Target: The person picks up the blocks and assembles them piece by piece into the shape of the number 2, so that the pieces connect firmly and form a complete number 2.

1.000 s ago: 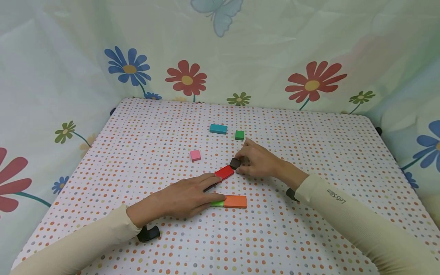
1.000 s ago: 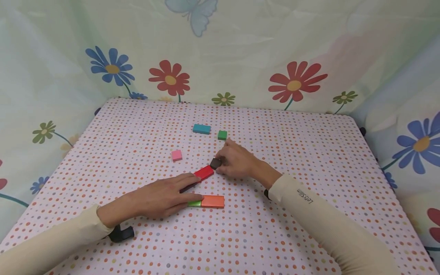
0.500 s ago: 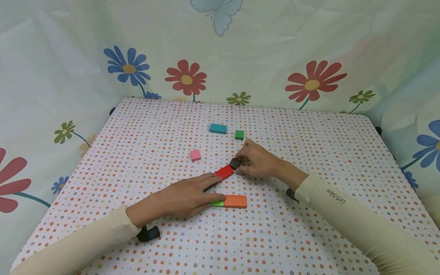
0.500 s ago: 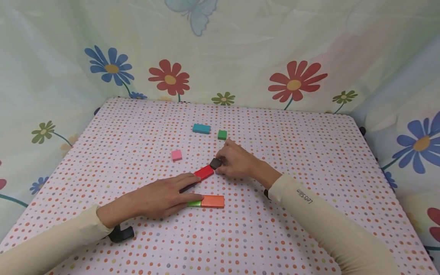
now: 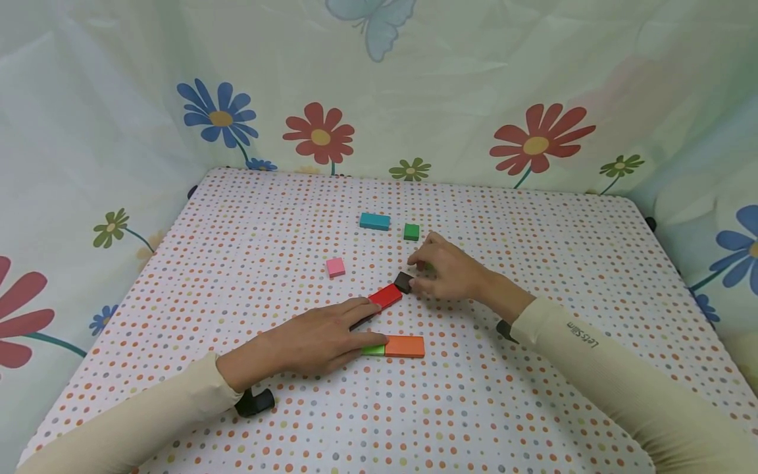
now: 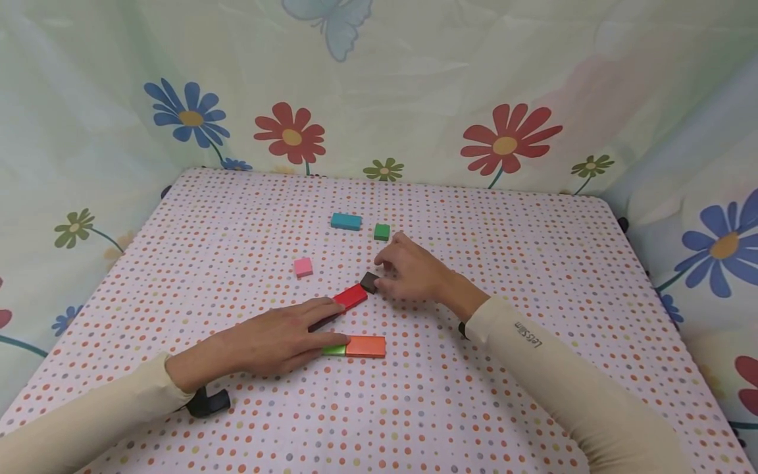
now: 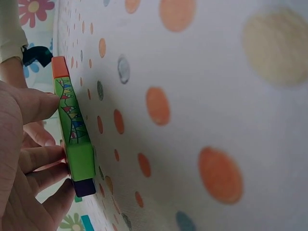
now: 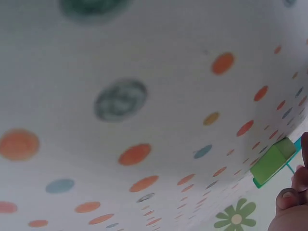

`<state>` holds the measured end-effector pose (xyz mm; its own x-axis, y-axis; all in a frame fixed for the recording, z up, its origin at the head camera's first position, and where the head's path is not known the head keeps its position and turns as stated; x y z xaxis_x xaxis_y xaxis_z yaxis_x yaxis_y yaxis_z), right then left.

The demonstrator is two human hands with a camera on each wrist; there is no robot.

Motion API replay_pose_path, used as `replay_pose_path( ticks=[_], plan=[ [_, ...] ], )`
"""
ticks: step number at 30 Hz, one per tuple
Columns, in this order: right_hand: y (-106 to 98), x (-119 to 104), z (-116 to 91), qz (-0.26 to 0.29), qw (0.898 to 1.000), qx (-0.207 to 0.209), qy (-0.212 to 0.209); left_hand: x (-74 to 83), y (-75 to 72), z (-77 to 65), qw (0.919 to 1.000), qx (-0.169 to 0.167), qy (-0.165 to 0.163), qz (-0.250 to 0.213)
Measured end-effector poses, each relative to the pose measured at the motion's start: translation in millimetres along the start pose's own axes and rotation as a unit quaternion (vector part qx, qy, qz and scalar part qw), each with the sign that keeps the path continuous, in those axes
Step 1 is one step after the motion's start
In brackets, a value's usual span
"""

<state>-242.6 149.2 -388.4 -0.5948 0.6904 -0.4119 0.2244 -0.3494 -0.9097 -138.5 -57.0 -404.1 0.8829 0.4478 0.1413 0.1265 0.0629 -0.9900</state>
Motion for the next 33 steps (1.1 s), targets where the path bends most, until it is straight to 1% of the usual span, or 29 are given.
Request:
replay_pose_path(
  ticks=[6, 12, 19, 24, 29, 33],
  plan=[
    [-2.2, 3.1, -2.2, -0.014, 1.0, 0.01, 0.013, 0.6, -0.7, -0.4, 0.9999, -0.009, -0.003, -0.006],
    [-3.5, 8.0, -4.0, -0.03, 0.999, 0.022, 0.018, 1.3, -1.0, 0.1, 1.0, -0.007, -0.002, -0.006],
    [-6.2, 14.5, -7.2, -0.06, 0.997, 0.03, 0.047, 0.6, -0.9, 0.1, 1.0, -0.005, -0.002, -0.004],
    [-7.0, 19.8, -10.9, -0.087, 0.994, 0.031, 0.06, 0.4, -0.1, 0.0, 1.0, 0.001, 0.002, -0.002],
    [-7.8, 26.0, -14.2, -0.092, 0.993, 0.031, 0.066, 0.3, 0.2, 0.0, 1.0, 0.003, 0.003, -0.002],
    [-8.3, 30.6, -16.3, -0.099, 0.991, 0.021, 0.083, 0.4, 0.1, 0.1, 1.0, -0.003, 0.0, -0.003]
  ],
)
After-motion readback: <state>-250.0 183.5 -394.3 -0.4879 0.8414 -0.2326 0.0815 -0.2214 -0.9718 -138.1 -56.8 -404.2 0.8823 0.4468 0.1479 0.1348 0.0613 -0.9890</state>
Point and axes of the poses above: each hand's wrist, its own z-axis towards the middle knuckle, its own y-axis out of the palm, x = y × z, the point moved 6 cm from there along z, towards the middle knuckle, and after that the axes turned 3 degrees about -y, right-handed, at the moved point
